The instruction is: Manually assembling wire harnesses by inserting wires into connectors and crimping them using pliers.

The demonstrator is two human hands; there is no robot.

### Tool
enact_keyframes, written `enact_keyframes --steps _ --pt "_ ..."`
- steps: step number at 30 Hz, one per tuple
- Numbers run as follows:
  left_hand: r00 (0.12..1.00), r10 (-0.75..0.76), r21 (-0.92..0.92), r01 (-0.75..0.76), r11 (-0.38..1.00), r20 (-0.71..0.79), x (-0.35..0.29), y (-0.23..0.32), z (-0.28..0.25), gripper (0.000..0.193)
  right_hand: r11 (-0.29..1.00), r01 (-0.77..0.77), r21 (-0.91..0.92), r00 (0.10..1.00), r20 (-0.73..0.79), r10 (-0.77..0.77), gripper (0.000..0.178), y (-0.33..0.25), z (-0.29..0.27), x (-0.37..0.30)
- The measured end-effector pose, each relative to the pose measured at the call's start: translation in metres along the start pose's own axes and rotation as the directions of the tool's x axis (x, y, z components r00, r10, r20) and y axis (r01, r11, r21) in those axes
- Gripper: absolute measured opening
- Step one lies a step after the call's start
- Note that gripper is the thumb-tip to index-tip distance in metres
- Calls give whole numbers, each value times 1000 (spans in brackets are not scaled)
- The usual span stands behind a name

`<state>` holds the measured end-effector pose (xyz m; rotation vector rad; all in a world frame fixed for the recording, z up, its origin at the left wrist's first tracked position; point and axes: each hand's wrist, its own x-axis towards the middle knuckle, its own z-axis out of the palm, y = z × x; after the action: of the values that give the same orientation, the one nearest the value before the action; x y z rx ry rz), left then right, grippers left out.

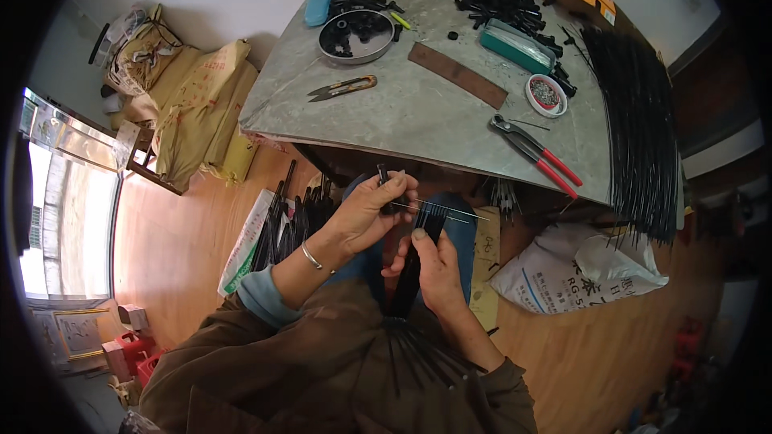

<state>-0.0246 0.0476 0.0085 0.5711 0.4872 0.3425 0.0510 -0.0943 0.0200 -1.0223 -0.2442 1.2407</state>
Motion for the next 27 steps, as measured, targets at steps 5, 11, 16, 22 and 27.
enact_keyframes --steps 5,11,16,22,27 --pt "997 74 -94 -75 993 -14 7 1 11 24 971 88 -224 996 40 -81 20 5 9 -3" --pt "999 33 -41 -31 999 39 10 -5 28 24 993 57 -107 998 44 -52 22 1 3 -3" --pt "999 15 7 -15 1000 28 12 -3 35 24 988 78 -135 996 44 -72 23 -1 1 -6" --pt "997 -21 83 15 996 70 10 4 26 26 995 69 -73 998 6 -69 24 -3 -5 -6" --pt "999 17 140 -22 990 37 11 -1 23 27 996 67 -60 998 11 -66 25 -4 -5 -4"
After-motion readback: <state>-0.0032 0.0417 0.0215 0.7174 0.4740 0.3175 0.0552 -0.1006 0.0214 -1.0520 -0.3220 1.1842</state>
